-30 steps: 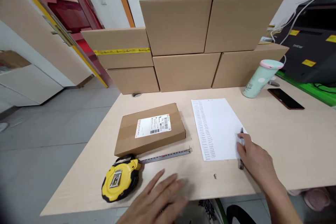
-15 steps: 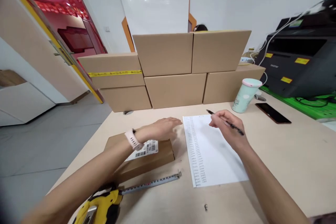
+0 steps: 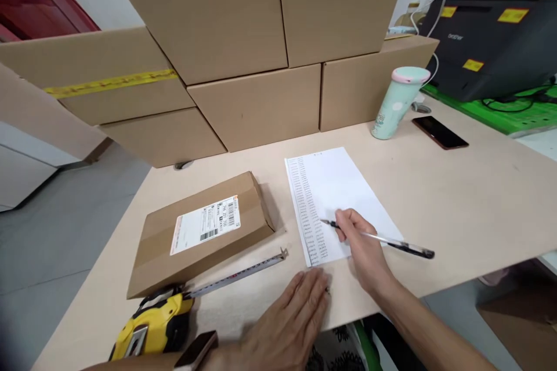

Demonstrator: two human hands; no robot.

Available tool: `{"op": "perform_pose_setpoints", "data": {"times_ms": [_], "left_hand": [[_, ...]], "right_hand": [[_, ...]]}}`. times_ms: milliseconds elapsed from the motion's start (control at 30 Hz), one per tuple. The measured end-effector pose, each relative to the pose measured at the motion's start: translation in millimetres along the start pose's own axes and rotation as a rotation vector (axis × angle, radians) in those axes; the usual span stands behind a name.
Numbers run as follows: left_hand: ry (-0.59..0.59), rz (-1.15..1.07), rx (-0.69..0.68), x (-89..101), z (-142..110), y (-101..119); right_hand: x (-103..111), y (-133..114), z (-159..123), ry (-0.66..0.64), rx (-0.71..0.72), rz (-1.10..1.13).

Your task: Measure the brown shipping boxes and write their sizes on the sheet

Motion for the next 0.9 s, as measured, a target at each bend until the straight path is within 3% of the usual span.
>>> {"op": "perform_pose_setpoints", "data": {"times_ms": [100, 233, 333, 467, 600, 700, 800, 900], "left_hand": [[0.034, 0.061, 0.037, 0.0, 0.0, -7.6], [0.085, 0.137, 0.066, 0.0, -1.3, -12.1], [0.148, 0.16, 0.076, -2.2, -3.9, -10.7], [0.183, 0.153, 0.07, -3.8, -3.0, -9.4], [0.142, 0.204, 0.07, 4.9, -3.0, -11.7], [0.129, 0.228, 0.074, 14.7, -6.1, -13.8], [0.128, 0.225, 0.073, 18.2, -7.8, -15.3], [0.135, 0.213, 0.069, 16.5, -7.3, -16.3]], "right_hand": [[3.4, 15.5, -26.6, 0.02, 0.023, -0.042], [4.2, 23.5, -40.0, 0.037, 0.127, -0.139], [9.7, 23.8, -42.1, 0.095, 0.196, -0.265], [7.9, 24.5, -43.0, 0.033, 0.218, -0.367], [8.3, 22.8, -43.7, 0.068, 0.249, -0.416], [8.5, 14.5, -43.2, 0.138, 0.354, -0.523], [3.4, 8.3, -41.5, 0.102, 0.447, -0.607], [0.0, 10.6, -39.4, 0.034, 0.433, -0.655]]}}
Point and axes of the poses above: each hand's wrist, its own z-axis towards the middle knuckle, its own x-axis out of the back of the hand, y = z × x, the point moved 7 cm from there along z, towards the middle knuckle, and after that the axes turned 2 degrees about -z, right-handed, at the moved point
